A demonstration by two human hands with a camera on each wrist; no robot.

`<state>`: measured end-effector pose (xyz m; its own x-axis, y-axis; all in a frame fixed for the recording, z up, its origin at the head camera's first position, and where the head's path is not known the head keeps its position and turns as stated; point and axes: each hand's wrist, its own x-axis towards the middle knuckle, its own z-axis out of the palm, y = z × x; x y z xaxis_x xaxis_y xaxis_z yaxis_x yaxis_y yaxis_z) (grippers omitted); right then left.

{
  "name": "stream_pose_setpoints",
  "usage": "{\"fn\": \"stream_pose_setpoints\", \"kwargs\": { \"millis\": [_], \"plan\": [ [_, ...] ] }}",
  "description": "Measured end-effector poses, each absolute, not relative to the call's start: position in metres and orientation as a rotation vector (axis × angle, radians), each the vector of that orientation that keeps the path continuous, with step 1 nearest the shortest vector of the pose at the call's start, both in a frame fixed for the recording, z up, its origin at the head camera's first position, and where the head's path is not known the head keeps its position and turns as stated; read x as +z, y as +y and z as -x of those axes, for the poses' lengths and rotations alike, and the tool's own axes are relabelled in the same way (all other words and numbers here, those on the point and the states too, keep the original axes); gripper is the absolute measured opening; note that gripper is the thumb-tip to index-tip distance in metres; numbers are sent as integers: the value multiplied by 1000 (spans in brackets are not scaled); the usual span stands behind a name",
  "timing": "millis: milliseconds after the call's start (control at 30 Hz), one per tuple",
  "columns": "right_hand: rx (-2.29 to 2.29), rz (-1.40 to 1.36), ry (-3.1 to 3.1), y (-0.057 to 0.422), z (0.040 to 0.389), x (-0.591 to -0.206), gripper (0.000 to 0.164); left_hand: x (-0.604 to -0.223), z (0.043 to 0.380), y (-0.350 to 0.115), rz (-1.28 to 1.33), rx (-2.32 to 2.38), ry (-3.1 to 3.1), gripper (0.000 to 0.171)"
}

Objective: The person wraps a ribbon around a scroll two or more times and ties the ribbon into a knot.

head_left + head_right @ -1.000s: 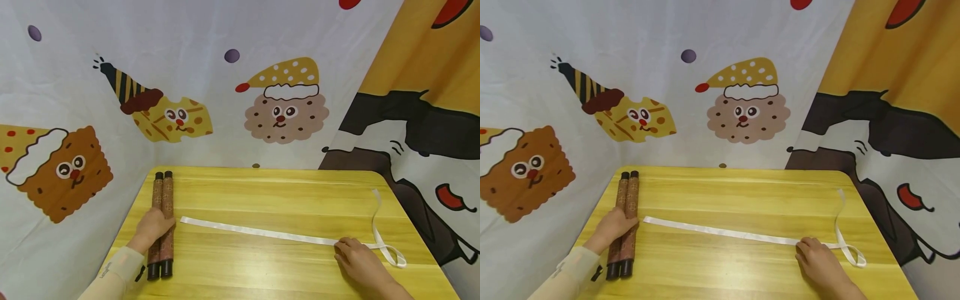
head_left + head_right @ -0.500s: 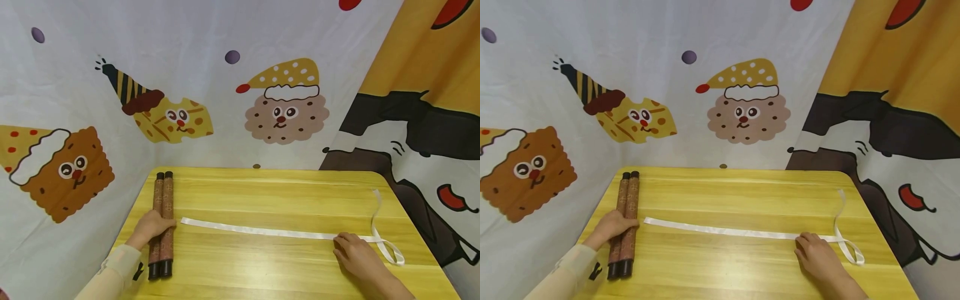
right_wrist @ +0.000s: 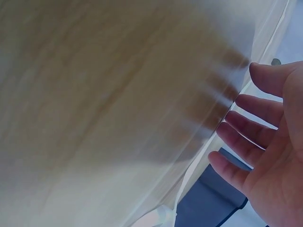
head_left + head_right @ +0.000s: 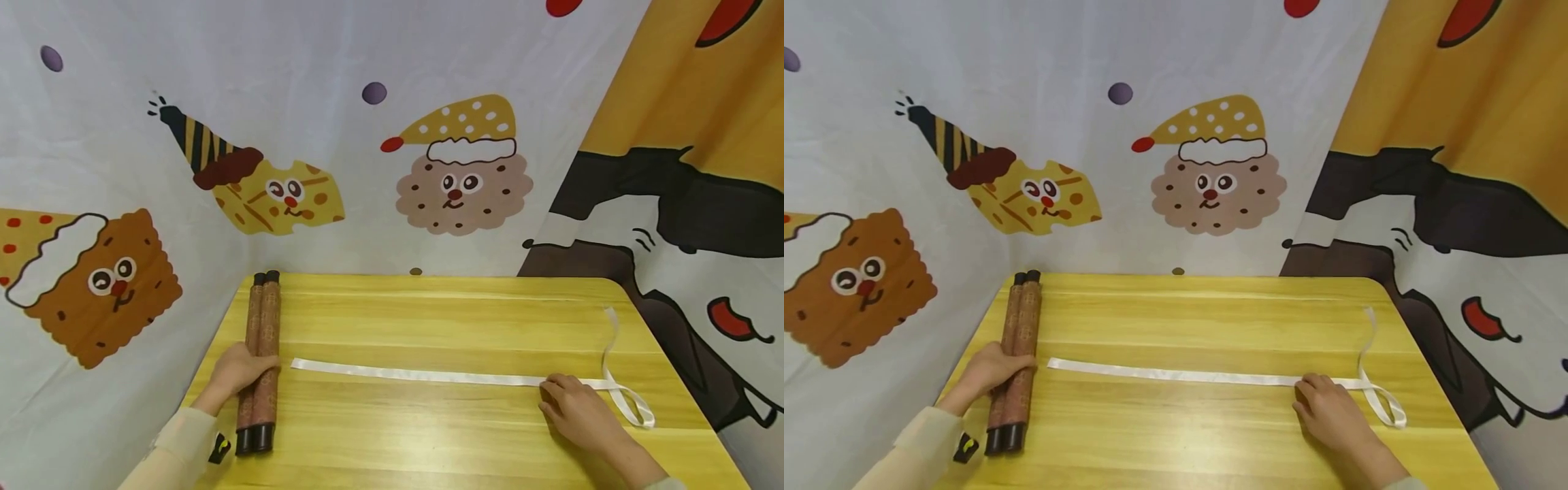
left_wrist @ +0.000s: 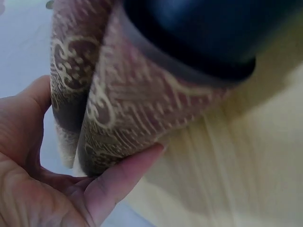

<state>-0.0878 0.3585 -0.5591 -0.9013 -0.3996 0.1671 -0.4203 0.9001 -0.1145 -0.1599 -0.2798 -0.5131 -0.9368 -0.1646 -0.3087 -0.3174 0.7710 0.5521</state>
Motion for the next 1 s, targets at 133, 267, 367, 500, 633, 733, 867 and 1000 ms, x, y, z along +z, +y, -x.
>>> {"fn": "stream_pose_setpoints", "kwargs": {
  "millis": [133, 267, 367, 500, 633, 733, 867, 1000],
  "plan": [
    [221, -621, -2942, 356, 87, -557, 38, -504, 161, -274, 346, 905, 2775, 61],
    [234, -629, -2944, 351, 88, -556, 39, -492, 160, -264, 354, 967, 2761, 66],
    [240, -641, -2940, 348, 89, -555, 39, -483, 157, -254, 367, 1049, 2732, 65],
    [241, -655, -2928, 343, 90, -555, 39, -475, 152, -239, 350, 1163, 2678, 70],
    [235, -665, -2907, 338, 90, -556, 39, -472, 150, -222, 309, 1211, 2654, 71],
    [236, -673, -2889, 334, 90, -556, 39, -471, 150, -210, 286, 1226, 2650, 69],
    [243, -681, -2881, 328, 89, -555, 40, -469, 149, -195, 258, 1242, 2648, 67],
    [250, -678, -2900, 323, 88, -554, 40, -470, 147, -180, 232, 1281, 2627, 64]
  ]
}}
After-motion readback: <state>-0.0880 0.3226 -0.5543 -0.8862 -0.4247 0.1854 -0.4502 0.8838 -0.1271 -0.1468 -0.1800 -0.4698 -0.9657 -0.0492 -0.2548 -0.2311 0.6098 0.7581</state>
